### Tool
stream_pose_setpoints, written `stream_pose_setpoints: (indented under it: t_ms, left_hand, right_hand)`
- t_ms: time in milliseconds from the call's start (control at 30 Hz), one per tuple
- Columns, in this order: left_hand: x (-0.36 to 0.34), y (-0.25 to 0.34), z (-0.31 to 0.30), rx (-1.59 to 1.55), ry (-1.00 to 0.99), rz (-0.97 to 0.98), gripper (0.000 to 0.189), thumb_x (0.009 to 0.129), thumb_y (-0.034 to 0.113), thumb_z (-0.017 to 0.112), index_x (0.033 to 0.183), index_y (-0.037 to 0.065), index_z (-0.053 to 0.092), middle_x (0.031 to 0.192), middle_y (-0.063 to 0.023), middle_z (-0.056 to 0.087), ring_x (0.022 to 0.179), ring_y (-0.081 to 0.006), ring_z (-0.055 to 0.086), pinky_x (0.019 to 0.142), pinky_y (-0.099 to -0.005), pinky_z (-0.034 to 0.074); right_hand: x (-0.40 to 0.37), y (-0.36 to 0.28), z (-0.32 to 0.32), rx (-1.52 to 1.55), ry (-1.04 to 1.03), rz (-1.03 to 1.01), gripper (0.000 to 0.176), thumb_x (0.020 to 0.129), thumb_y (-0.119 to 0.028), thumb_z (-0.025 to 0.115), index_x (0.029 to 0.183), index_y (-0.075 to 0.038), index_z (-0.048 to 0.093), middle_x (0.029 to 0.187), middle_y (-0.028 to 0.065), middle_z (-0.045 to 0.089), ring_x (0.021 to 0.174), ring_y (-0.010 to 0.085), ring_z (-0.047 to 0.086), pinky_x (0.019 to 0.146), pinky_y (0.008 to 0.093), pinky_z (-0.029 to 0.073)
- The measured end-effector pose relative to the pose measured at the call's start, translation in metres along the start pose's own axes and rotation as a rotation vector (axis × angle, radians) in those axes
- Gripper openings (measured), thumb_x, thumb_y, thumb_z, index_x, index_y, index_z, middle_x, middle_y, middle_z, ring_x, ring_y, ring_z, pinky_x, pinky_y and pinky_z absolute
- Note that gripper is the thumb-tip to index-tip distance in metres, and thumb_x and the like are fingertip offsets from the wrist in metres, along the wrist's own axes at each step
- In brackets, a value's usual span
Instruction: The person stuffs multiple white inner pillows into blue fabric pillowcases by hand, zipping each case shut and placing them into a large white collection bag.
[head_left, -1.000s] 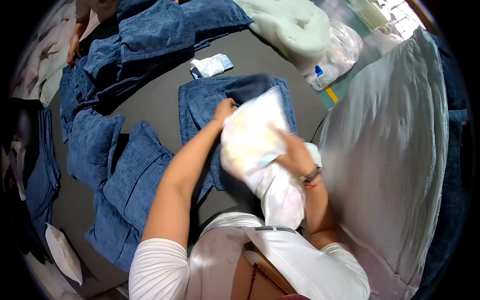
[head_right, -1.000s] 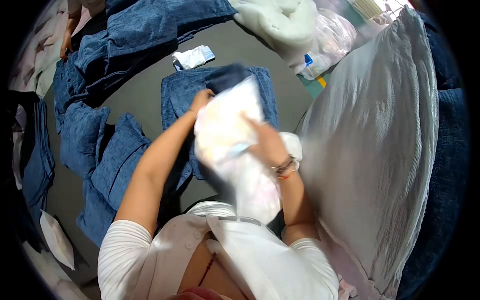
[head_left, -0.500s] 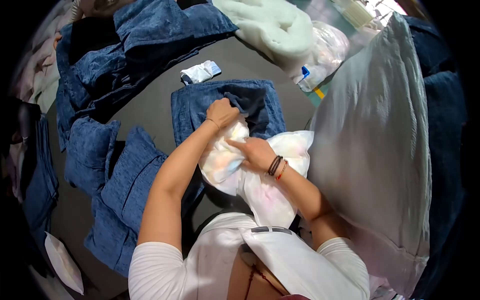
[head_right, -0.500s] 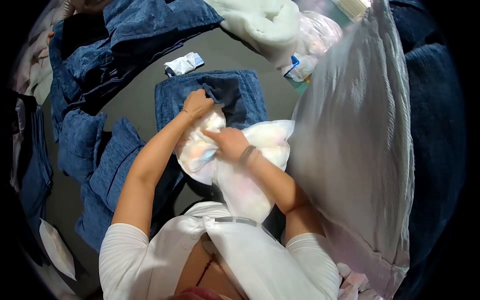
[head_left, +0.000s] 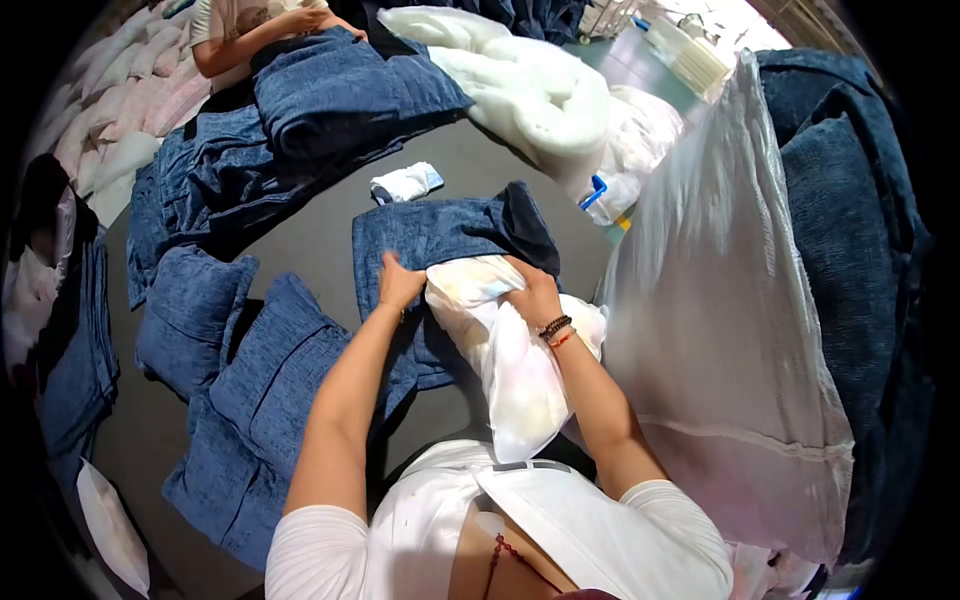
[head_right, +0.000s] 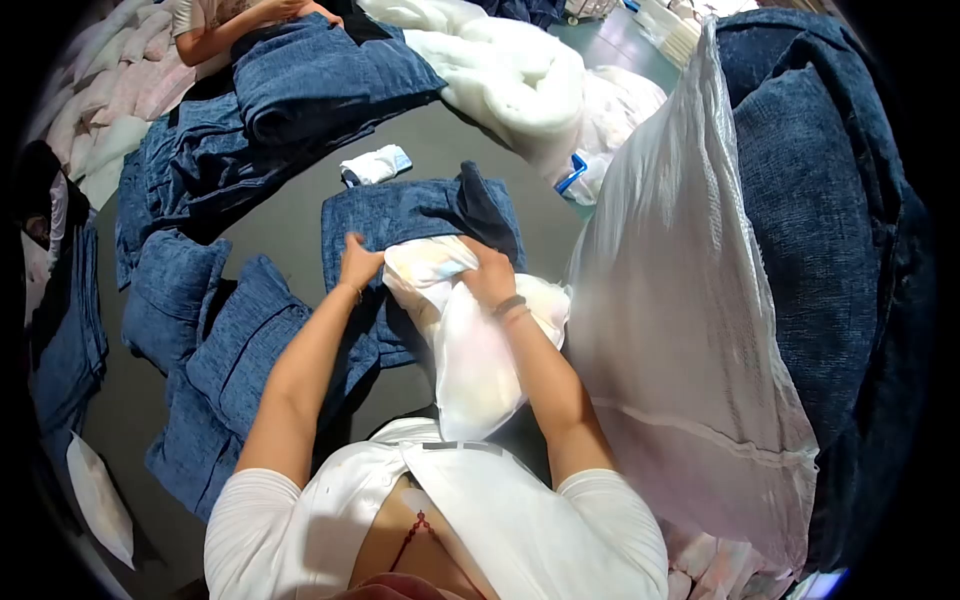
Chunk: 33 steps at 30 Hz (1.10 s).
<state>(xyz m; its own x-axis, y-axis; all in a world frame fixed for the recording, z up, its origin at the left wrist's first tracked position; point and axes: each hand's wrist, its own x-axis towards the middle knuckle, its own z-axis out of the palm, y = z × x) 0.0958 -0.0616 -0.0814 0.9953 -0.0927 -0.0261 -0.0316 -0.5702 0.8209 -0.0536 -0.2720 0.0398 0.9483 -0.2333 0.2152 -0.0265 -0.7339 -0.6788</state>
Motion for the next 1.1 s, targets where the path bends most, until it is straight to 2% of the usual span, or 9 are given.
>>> stream_pose_setpoints:
  t_ms: [200, 267, 433, 500, 633, 700, 833, 900, 1100]
  left_hand:
    - [-0.027, -0.008, 0.007, -0.703, -0.133, -0.238, 0.047, 0.085, 0.033, 0.078, 0.114, 0.000, 0.060, 0.095, -0.0065, 0.068, 0.089, -0.0170, 0.061, 0.082, -0.0330, 0.050]
    - [-0.051, 0.013, 0.012, -1.041, -0.158, -0.132, 0.029, 0.097, 0.025, 0.064, 0.090, -0.003, 0.063, 0.081, -0.0067, 0.064, 0.075, -0.0105, 0.052, 0.067, -0.0312, 0.047]
    - [-0.131, 0.096, -0.050, -0.550, 0.011, 0.235, 0.034, 0.098, 0.026, 0.063, 0.083, -0.004, 0.055, 0.068, -0.0147, 0.053, 0.063, -0.0146, 0.042, 0.058, -0.0349, 0.041]
    - [-0.139, 0.100, -0.061, -0.574, -0.042, 0.252, 0.041, 0.098, 0.029, 0.064, 0.078, -0.005, 0.053, 0.062, -0.0138, 0.048, 0.060, -0.0132, 0.037, 0.053, -0.0356, 0.037]
    - [-0.138, 0.072, -0.077, -0.702, -0.144, 0.205, 0.042, 0.100, 0.027, 0.062, 0.074, -0.005, 0.053, 0.059, -0.0131, 0.045, 0.061, -0.0078, 0.037, 0.051, -0.0343, 0.036]
    - [-0.157, 0.068, -0.087, -0.542, -0.214, 0.231, 0.037, 0.100, 0.021, 0.061, 0.076, -0.006, 0.054, 0.060, -0.0103, 0.050, 0.064, -0.0065, 0.039, 0.053, -0.0315, 0.038]
    - [-0.192, 0.061, -0.094, -0.396, -0.291, 0.437, 0.031, 0.096, 0.017, 0.063, 0.075, -0.004, 0.053, 0.068, -0.0268, 0.047, 0.055, -0.0415, 0.043, 0.050, -0.0397, 0.039]
    - [-0.204, 0.060, -0.099, -0.476, -0.307, 0.424, 0.032, 0.094, 0.016, 0.064, 0.074, -0.003, 0.049, 0.069, -0.0279, 0.047, 0.060, -0.0469, 0.045, 0.051, -0.0438, 0.039]
    - [-0.213, 0.051, -0.130, -0.391, -0.305, 0.195, 0.029, 0.095, 0.013, 0.061, 0.074, -0.002, 0.048, 0.071, -0.0301, 0.050, 0.071, -0.0502, 0.051, 0.055, -0.0487, 0.039]
  right_hand:
    - [0.015, 0.018, -0.022, 0.436, -0.075, 0.066, 0.052, 0.079, -0.001, 0.069, 0.131, -0.002, 0.062, 0.116, 0.0080, 0.072, 0.101, 0.0152, 0.066, 0.089, 0.0285, 0.051]
    - [0.016, -0.012, -0.029, 0.282, -0.017, 0.121, 0.055, 0.078, -0.006, 0.072, 0.131, -0.002, 0.062, 0.113, 0.0129, 0.073, 0.098, 0.0195, 0.068, 0.089, 0.0300, 0.052]
    - [0.009, 0.004, -0.022, -0.214, 0.132, 0.201, 0.064, 0.075, -0.011, 0.077, 0.136, -0.010, 0.057, 0.119, 0.0184, 0.067, 0.108, 0.0325, 0.065, 0.097, 0.0386, 0.050]
    - [-0.006, -0.036, -0.030, -0.276, 0.263, -0.241, 0.067, 0.075, -0.012, 0.076, 0.138, -0.013, 0.053, 0.136, 0.0195, 0.056, 0.126, 0.0383, 0.052, 0.106, 0.0461, 0.043]
    - [-0.042, -0.106, -0.011, 0.192, -0.334, -0.381, 0.063, 0.071, -0.009, 0.070, 0.132, -0.002, 0.057, 0.131, 0.0229, 0.057, 0.137, 0.0385, 0.042, 0.114, 0.0466, 0.034]
    - [-0.047, -0.078, 0.015, -0.182, -0.477, -0.448, 0.057, 0.072, -0.013, 0.069, 0.127, -0.002, 0.061, 0.130, 0.0240, 0.058, 0.137, 0.0379, 0.042, 0.114, 0.0479, 0.032]
    - [-0.030, -0.077, 0.077, -1.234, -0.523, -0.738, 0.044, 0.087, -0.035, 0.057, 0.114, -0.005, 0.073, 0.133, 0.0210, 0.060, 0.138, 0.0345, 0.042, 0.115, 0.0537, 0.025]
    - [0.008, -0.087, 0.120, -1.466, -1.077, -0.506, 0.037, 0.091, -0.025, 0.050, 0.117, -0.010, 0.072, 0.139, 0.0152, 0.056, 0.138, 0.0333, 0.041, 0.117, 0.0485, 0.025]
    - [0.076, -0.064, 0.195, -0.588, -0.538, -0.278, 0.042, 0.094, -0.030, 0.048, 0.128, -0.011, 0.065, 0.145, 0.0159, 0.051, 0.142, 0.0334, 0.037, 0.119, 0.0495, 0.022]
